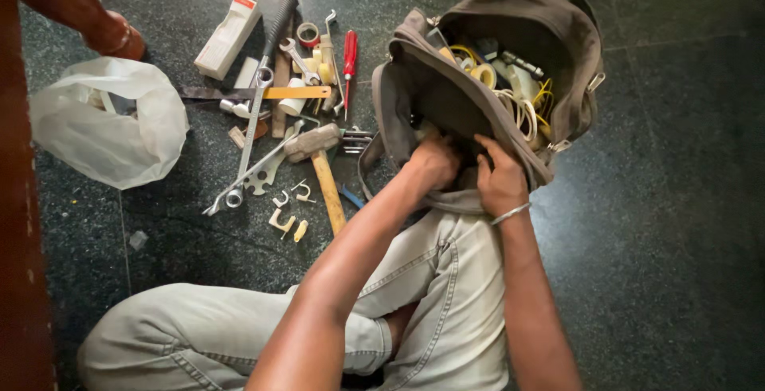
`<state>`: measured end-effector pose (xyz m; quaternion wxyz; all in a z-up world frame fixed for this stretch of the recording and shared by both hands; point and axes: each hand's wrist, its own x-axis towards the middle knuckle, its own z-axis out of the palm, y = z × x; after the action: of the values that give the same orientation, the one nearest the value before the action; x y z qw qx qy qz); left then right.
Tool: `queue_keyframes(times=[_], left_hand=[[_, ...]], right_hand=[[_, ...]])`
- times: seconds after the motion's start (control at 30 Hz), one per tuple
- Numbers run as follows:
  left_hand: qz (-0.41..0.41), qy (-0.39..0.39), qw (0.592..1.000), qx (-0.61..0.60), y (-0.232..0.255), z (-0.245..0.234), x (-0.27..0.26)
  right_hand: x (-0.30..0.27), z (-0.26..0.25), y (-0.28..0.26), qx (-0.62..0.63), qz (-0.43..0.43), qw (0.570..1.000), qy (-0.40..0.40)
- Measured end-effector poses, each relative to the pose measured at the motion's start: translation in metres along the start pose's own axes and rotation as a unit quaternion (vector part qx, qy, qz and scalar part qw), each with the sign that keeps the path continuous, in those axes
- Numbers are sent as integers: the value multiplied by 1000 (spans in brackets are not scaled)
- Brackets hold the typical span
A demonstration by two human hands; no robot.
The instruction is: The person sits on the floor and uses pliers to strip the insulation from several small electrical wires. They pick up each wire, strip the ends, and place the processed pieces on the floor among other tools.
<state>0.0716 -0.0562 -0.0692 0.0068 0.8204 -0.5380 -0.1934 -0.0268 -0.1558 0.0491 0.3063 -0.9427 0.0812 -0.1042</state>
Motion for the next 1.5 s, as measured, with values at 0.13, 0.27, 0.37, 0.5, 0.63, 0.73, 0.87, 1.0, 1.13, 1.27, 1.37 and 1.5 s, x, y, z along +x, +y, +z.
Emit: queue_keyframes(times=[0.13,0.27,0.37,0.5,0.63,0.73,0.87,1.0,1.13,1.27,1.37,1.5], left_hand=[[11,-15,999,50,4,2,1],[-31,-4,998,50,9,24,36],[-57,16,998,31,12,34,50],[-61,-17,997,43,17,32,45],[-88,-42,993,71,25,30,55],[-108,-48,989,91,31,37,71],[-123,-44,984,123,35,47,84],[-111,58,989,74,32,51,71],[-91,114,988,45,35,53,59],[-62,158,985,32,29,47,55],[-50,207,977,-30,24,49,47],[-44,236,967,-85,22,43,33]], right_hand=[[9,5,9,23,-15,1000,-8],[21,1,15,2,-14,1000,-9],[27,-1,17,1,-19,1000,0],[29,3,22,-8,-7,1000,4],[34,4,25,-2,-15,1000,14],[38,2,28,7,8,1000,2],[37,3,33,6,-26,1000,7],[34,2,33,1,-97,995,17],[27,4,33,8,7,1000,-16],[23,14,39,14,-18,1000,6],[18,23,46,0,-79,996,39],[13,25,44,9,29,999,17]])
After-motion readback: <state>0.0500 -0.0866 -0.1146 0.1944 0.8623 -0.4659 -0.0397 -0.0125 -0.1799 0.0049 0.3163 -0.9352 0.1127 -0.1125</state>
